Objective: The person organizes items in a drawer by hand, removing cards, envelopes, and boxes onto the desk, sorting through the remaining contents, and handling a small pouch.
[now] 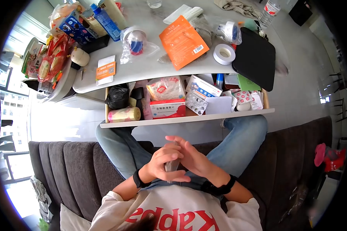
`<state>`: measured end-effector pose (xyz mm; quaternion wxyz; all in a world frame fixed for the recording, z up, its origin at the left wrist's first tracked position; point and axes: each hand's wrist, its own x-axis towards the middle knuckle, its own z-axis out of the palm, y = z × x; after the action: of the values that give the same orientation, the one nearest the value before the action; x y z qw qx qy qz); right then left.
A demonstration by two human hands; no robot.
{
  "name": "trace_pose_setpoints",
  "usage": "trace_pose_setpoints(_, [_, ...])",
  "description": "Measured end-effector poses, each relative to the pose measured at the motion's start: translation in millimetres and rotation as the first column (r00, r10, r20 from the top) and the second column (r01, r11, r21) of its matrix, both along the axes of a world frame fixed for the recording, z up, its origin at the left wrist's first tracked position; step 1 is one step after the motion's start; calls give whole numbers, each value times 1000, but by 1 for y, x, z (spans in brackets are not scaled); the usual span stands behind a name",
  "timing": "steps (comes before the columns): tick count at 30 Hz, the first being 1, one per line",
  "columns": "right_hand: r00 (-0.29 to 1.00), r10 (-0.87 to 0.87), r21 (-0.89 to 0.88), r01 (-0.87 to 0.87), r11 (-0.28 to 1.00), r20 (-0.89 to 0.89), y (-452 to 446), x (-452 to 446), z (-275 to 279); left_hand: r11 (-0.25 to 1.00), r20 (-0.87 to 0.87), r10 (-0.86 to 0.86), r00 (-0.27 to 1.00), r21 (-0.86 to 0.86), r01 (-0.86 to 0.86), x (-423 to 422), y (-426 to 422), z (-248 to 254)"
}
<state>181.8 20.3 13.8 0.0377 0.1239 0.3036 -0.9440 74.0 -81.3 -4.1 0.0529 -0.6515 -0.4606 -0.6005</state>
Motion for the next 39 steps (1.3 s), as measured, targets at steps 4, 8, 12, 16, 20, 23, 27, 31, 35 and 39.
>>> trace_pose_setpoints(4, [985,3,-118,-23,993,-170,4,-7,-6,951,173,-52,984,-293,102,-24,-10,14])
trace_pose_setpoints(8, [989,17,509,61,859,-148,0,-25,-1,978,676,54,735,-184,97,-39,-5,2])
trace_pose_setpoints(12, [993,8,891,101,443,-117,14,-65,3,979,834,138,534,-196,52,-56,2,8])
trace_pose_setpoints(16, [983,-23,944,180,277,-181,28,-104,4,987,903,150,404,-163,-3,-94,17,2])
trace_pose_setpoints(20, [967,-39,968,251,-17,-251,63,-143,-7,926,895,294,336,-354,134,-143,35,2])
trace_pose_setpoints(23, [949,-58,942,299,-152,-310,85,-164,-10,906,825,304,476,-405,123,-169,37,-3])
trace_pose_setpoints(27, [956,-23,908,271,-319,-293,95,-187,-7,670,333,595,732,-709,-222,-190,16,4])
trace_pose_setpoints(31, [927,5,816,333,-473,-376,107,-203,-25,419,-101,553,827,-825,-380,-187,-13,19])
trace_pose_setpoints(35, [914,-2,794,353,-495,-407,114,-211,-38,324,-230,376,898,-875,-360,-195,-31,6])
trace_pose_setpoints(39, [859,9,762,459,-457,-512,109,-203,-33,409,-154,196,968,-885,-223,-203,-19,-12])
